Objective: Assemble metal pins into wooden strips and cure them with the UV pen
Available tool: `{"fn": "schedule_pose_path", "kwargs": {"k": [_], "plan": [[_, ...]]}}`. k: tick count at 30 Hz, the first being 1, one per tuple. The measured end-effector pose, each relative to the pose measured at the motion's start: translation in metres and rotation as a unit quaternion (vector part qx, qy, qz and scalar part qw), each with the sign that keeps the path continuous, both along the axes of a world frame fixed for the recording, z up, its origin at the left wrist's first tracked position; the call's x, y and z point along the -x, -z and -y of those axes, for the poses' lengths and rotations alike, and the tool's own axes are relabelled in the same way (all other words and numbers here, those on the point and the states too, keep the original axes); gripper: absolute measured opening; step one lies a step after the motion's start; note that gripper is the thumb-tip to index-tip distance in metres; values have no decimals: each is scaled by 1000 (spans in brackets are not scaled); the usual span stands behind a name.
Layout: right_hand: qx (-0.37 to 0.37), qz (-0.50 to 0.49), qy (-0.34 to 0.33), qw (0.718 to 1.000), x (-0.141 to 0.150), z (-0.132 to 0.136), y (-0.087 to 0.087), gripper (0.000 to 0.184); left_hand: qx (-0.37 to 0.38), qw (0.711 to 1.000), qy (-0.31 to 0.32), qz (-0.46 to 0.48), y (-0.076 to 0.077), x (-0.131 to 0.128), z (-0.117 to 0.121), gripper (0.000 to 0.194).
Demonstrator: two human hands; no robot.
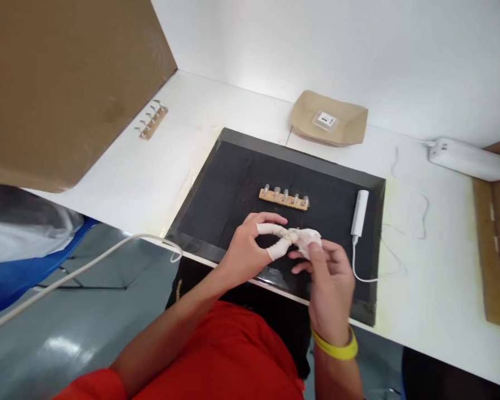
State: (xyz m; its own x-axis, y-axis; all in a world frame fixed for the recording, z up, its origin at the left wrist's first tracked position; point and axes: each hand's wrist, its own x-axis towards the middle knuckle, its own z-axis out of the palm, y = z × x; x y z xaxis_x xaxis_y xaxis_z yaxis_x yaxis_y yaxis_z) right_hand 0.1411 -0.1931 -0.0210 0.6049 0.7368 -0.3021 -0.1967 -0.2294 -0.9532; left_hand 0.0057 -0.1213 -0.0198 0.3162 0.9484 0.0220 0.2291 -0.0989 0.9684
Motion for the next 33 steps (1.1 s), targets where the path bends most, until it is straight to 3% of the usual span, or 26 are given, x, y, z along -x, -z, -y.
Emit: {"fn": "schedule_pose_path", "kwargs": {"k": [1,5,8,13,17,22,28,33], "plan": [[-7,-29,-7,1000,7,-3,0,36,37,999,-24,33,1,-3,2,2],[-64,-106,-25,992,24,-8,-1,39,171,974,-79,125,2,-11,10,25],[-92,-140,-51,985,21,-6,-3,44,167,973,-79,138,-2,-10,11,23],[-111,-191,-96,971,6,-3,-6,23,195,958,-20,211,-8,-6,10,21],[-124,-211,-129,961,5,-4,-9,36,156,960,-17,232,-8,-9,15,18],[-100,-213,-169,957,3,-1,-11,30,232,934,-10,272,-15,-9,14,71],[-83,-216,-218,948,-10,-2,-14,25,256,937,37,234,-19,-2,5,55],[-66,-237,-168,955,-6,-9,-12,28,234,940,19,247,-18,-4,5,45]]}}
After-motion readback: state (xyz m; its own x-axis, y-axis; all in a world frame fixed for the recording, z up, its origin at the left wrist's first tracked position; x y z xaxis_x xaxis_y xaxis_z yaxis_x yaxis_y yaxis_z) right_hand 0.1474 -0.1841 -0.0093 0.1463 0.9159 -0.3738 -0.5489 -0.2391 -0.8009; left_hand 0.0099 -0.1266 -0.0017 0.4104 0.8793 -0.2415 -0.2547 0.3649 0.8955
